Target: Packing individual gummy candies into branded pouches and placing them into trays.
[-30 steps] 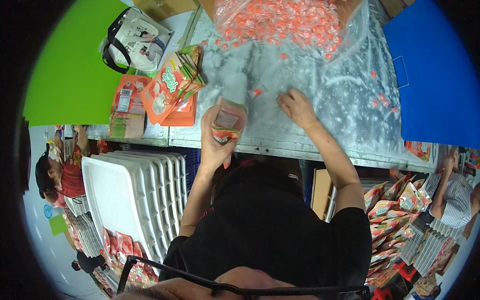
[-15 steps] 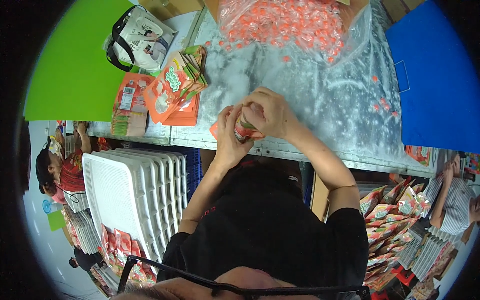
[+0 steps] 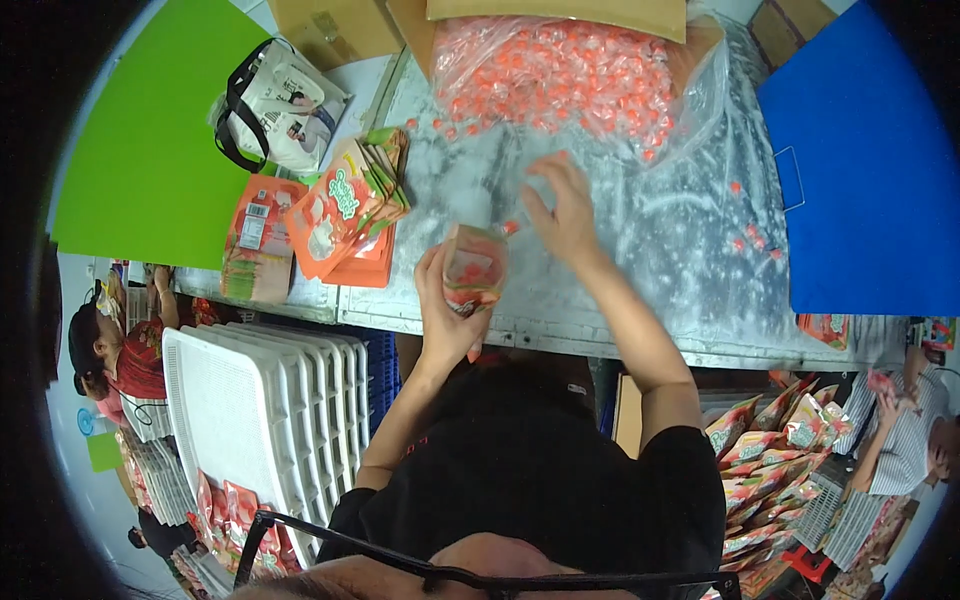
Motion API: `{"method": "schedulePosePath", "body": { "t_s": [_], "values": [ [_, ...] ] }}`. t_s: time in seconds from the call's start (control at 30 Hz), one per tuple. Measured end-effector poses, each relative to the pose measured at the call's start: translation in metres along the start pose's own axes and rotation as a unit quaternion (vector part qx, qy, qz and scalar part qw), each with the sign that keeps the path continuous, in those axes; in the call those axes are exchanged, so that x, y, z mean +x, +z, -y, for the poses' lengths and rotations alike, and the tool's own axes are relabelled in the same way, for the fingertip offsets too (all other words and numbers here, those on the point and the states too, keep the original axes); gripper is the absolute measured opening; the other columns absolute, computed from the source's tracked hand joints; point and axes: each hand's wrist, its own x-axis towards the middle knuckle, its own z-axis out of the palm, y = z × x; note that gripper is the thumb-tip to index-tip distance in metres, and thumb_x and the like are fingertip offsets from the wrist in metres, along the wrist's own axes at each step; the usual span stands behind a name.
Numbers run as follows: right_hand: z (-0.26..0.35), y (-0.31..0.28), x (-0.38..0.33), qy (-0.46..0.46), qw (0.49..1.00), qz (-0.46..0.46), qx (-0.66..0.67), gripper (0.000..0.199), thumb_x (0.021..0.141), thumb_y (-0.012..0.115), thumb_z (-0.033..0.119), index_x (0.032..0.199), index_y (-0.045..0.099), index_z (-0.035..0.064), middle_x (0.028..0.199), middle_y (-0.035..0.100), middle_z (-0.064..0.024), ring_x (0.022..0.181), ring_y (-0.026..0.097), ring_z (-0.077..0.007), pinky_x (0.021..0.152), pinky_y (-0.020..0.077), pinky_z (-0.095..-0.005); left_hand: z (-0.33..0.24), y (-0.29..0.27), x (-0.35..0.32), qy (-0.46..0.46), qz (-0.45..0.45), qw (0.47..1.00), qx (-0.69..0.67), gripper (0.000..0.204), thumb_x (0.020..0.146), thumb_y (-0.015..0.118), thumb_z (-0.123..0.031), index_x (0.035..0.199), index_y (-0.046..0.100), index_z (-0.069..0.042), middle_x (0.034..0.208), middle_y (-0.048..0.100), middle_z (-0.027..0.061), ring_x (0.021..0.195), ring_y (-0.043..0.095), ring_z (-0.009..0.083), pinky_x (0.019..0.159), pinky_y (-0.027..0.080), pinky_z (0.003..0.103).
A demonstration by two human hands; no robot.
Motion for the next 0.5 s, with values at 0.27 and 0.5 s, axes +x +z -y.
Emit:
{"method": "schedulePosePath", "body": {
  "t_s": [0.27,0.5],
  "values": [
    [-0.177,0.026,0.065,0.193,0.929,0.007,-0.316,0.049,0.092,0.06,0.047,0.127,0.064,0.0123,0.133,0.058,-0.0124,0.128,0.048,-0.0335,0.108,0.0361,-0.046,0.003,-0.027,-0.009,-0.029,0.015,0.999,0.025,0.096,0.061,0.079,0.004,0.147,0.039,-0.009,0.142,0.035,0.0207,0.134,0.037,0.0394,0.112,0.035,0.046],
    [-0.142,0.023,-0.001,0.047,0.974,0.127,-0.184,0.041,0.096,0.057,0.038,0.129,0.064,0.0138,0.132,0.059,-0.0117,0.129,0.047,-0.0331,0.11,0.0344,-0.0435,0.007,-0.03,-0.011,-0.043,0.009,0.999,0.012,0.094,0.061,0.078,0.006,0.146,0.04,-0.008,0.14,0.036,0.0203,0.133,0.039,0.0388,0.11,0.037,0.045]
  ]
}}
